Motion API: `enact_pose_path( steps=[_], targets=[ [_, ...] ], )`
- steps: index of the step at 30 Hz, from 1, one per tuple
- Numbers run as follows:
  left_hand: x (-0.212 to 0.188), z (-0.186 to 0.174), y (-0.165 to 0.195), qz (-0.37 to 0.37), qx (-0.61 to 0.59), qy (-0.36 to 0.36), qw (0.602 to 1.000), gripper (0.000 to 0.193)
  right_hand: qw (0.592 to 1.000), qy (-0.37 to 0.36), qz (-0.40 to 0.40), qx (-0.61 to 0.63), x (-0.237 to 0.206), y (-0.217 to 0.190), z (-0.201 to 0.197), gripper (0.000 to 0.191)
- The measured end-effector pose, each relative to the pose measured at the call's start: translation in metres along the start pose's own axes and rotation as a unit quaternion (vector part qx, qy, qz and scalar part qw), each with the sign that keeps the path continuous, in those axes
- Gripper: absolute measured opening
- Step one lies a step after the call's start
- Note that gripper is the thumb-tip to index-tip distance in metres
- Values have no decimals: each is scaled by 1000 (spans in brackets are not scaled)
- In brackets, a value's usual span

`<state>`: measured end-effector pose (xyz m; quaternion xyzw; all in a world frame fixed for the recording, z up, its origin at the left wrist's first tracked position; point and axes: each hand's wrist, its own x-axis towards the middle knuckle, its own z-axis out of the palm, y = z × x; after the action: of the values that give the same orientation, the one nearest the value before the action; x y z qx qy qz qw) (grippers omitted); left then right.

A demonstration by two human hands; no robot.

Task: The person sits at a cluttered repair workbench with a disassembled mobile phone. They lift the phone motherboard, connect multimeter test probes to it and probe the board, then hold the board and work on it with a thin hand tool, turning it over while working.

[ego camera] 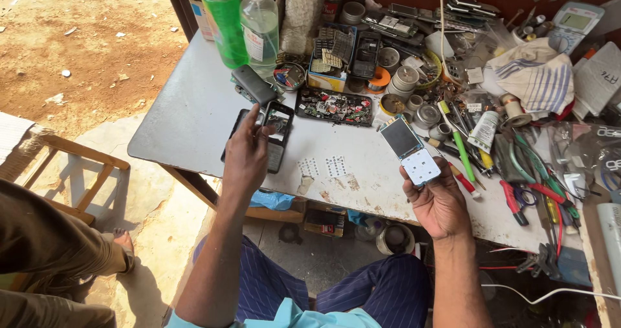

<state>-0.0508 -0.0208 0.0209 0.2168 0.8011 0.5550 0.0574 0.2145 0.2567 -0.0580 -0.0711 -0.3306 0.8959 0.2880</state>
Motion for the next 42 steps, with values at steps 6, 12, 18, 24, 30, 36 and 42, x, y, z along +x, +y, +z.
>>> enact_pose_path(
  steps=[6,12,18,24,30,36,42],
  targets=[
    [17,-1,-18,78,59,24,995,52,1000,-5,1,-11,0,1,3,29],
    [19,7,-31,175,168,74,967,48,1000,-4,13,7,0,-2,2,29],
    [-1,14,1,214,316,127,916,45,999,-11,27,41,0,-5,0,33],
    [-31,83,37,-4,-225,-233,946,42,999,-31,28,2,3,-5,5,25],
    [-37,134,43,-77,-435,-220,870,54,997,-30,27,-59,-2,-4,13,25],
    [-40,145,39,-56,-460,-180,867,51,991,-72,45,-99,-5,-9,29,22],
    [-34,142,42,12,-430,-193,882,46,990,-106,47,-86,-8,-10,34,31]
  ],
)
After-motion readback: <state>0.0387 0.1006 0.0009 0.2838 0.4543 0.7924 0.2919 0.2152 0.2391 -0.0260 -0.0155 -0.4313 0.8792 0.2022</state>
